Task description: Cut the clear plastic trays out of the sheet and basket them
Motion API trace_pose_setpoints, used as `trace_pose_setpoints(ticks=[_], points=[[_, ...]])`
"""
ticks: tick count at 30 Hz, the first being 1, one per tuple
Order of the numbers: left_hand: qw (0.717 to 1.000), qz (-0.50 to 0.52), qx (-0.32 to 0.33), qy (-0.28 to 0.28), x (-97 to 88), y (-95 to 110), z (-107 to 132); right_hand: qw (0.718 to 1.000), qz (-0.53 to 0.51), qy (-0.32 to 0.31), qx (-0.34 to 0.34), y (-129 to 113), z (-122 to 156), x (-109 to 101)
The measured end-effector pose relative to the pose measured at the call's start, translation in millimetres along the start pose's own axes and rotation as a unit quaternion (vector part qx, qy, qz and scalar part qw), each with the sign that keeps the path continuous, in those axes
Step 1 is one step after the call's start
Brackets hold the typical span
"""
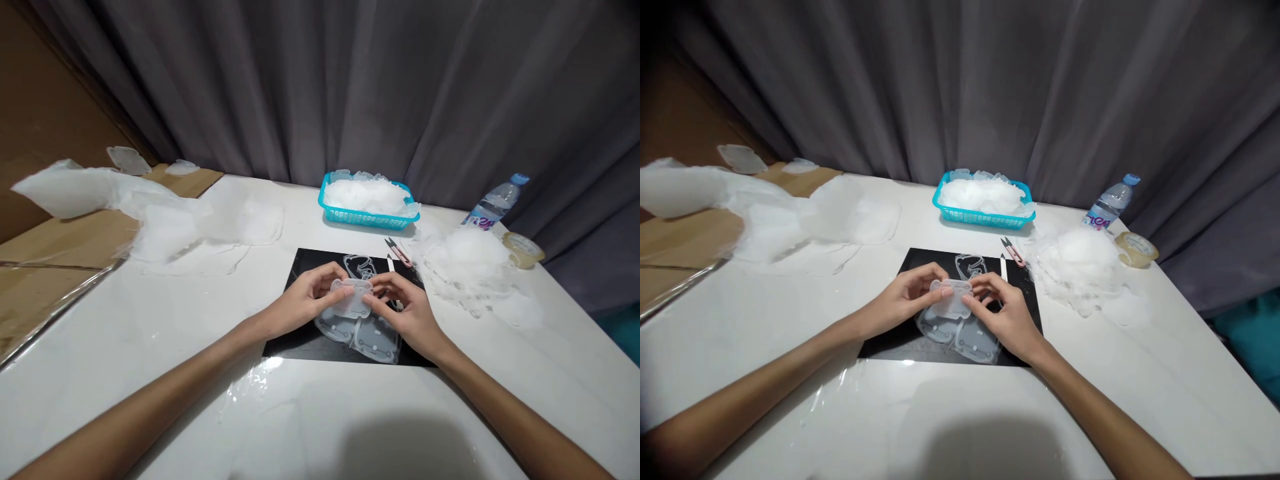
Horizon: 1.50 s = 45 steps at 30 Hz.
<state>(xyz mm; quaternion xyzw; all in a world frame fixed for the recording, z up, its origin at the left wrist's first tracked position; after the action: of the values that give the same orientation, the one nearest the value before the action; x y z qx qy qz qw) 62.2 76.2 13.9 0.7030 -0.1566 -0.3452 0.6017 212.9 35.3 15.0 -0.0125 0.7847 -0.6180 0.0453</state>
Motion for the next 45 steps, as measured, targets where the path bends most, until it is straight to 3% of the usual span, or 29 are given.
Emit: trace_pose_setpoints(ticks=[12,17,31,45], points=[[0.997,-0.081,-0.015,-0.006,3.5,-0.7,-0.7,1.0,0.004,0.017,-0.01,-5.8,0.6,-4.5],[0.994,-0.105,0.022,0.019,2.1,6.8,0.8,1.0,0.019,0.014,-0.019,-7.5,0.3,-4.3],[0.997,-0.071,0.005,0.011,4.6,5.9,2.2,1.0,-0.007,0.007,0.012,-0.4,-0.8,-3.6],[0.995,-0.082,-0.008,0.056,-6.6,5.2,1.1,0.998,0.009,-0.049,0.025,4.8,1.6,10.1]])
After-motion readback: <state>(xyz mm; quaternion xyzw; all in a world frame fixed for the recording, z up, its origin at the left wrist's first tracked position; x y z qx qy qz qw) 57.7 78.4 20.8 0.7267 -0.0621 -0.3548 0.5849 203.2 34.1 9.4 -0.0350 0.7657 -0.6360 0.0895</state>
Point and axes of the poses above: each hand's wrist, its own z-axis away from the middle knuckle, its own x-axis out of the palm, y = z × x, the point moved 10 cm from there along -z, towards the middle knuckle, and after that the axes turned 10 degrees about -z, right-handed, at the moved point
